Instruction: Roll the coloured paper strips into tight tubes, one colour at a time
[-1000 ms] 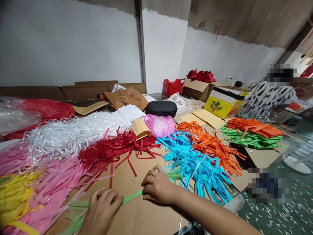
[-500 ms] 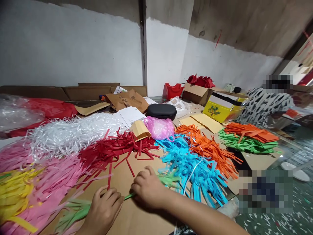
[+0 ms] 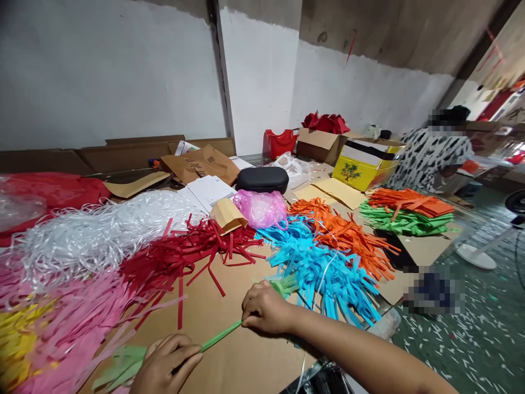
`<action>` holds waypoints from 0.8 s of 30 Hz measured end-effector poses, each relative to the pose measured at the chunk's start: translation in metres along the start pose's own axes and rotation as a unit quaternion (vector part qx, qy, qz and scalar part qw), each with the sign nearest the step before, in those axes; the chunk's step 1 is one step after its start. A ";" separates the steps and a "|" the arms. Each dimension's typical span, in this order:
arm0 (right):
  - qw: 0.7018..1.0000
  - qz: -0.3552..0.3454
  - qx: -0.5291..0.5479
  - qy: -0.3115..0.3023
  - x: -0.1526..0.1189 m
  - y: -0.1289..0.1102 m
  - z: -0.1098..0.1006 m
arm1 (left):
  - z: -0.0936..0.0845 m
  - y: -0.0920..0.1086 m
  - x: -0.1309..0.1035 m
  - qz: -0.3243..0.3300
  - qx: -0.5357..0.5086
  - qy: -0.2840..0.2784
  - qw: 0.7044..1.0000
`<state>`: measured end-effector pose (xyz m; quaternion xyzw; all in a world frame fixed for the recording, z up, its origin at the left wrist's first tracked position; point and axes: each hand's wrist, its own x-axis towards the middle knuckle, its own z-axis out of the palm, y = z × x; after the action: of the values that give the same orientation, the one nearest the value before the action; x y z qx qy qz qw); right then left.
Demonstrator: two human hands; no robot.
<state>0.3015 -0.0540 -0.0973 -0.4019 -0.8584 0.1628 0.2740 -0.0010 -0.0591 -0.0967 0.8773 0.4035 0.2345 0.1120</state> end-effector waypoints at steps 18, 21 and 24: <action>0.960 -0.146 -0.235 -0.047 0.016 -0.025 -0.015 | 0.005 0.026 0.011 0.139 0.157 0.045 0.977; 0.936 -0.208 -0.281 -0.030 0.018 -0.027 -0.010 | 0.014 0.038 0.017 0.142 0.170 0.099 0.970; 0.936 -0.195 -0.293 -0.023 0.025 -0.027 -0.005 | 0.016 0.046 0.029 0.156 0.175 0.112 0.966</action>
<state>0.2754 -0.0511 -0.0715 -0.2854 -0.9356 -0.1434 0.1507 0.0542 -0.0670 -0.0832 0.9034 0.3064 0.2715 -0.1277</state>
